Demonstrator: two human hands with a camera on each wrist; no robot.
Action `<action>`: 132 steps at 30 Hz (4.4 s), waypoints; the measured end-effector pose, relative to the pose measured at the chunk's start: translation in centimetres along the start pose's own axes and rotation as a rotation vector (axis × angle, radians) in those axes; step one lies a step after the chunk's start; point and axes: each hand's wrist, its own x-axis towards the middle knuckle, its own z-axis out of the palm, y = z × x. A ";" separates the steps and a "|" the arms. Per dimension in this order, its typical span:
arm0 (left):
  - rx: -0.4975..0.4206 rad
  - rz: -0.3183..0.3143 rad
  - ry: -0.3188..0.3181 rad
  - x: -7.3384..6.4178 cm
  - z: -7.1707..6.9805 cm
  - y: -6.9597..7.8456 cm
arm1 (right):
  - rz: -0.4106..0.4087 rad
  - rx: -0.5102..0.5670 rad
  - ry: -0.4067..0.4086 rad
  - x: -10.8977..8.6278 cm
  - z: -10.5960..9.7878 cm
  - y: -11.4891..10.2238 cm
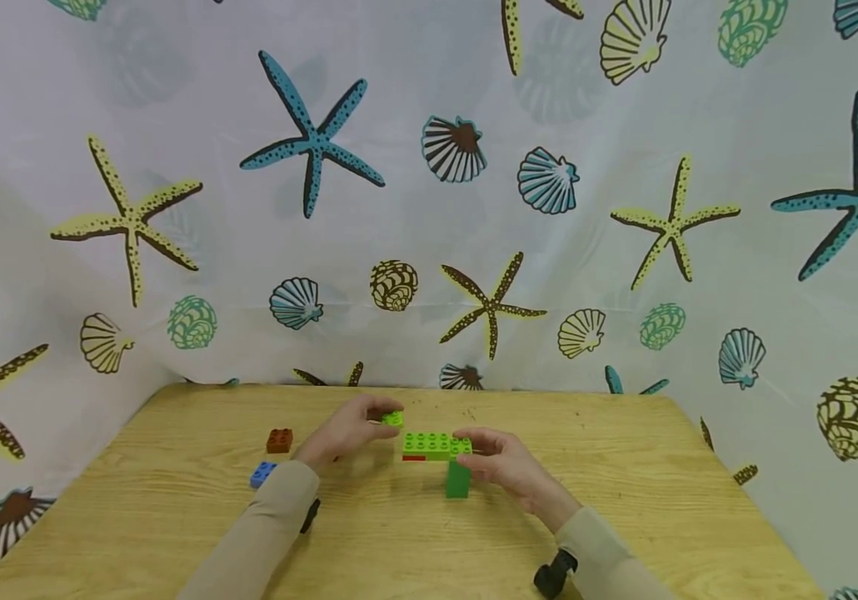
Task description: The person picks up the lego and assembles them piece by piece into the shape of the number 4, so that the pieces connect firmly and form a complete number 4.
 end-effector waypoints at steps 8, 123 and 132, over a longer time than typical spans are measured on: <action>-0.066 0.051 0.038 0.0 0.2 0.6 | -0.003 -0.005 -0.010 -0.3 0.1 -0.4; 0.220 0.176 -0.144 -0.2 5.3 7.3 | -0.001 0.113 -0.065 -0.2 -0.7 0.4; 0.239 0.211 -0.150 -0.1 5.3 6.7 | 0.030 0.188 -0.054 -0.2 -0.7 0.1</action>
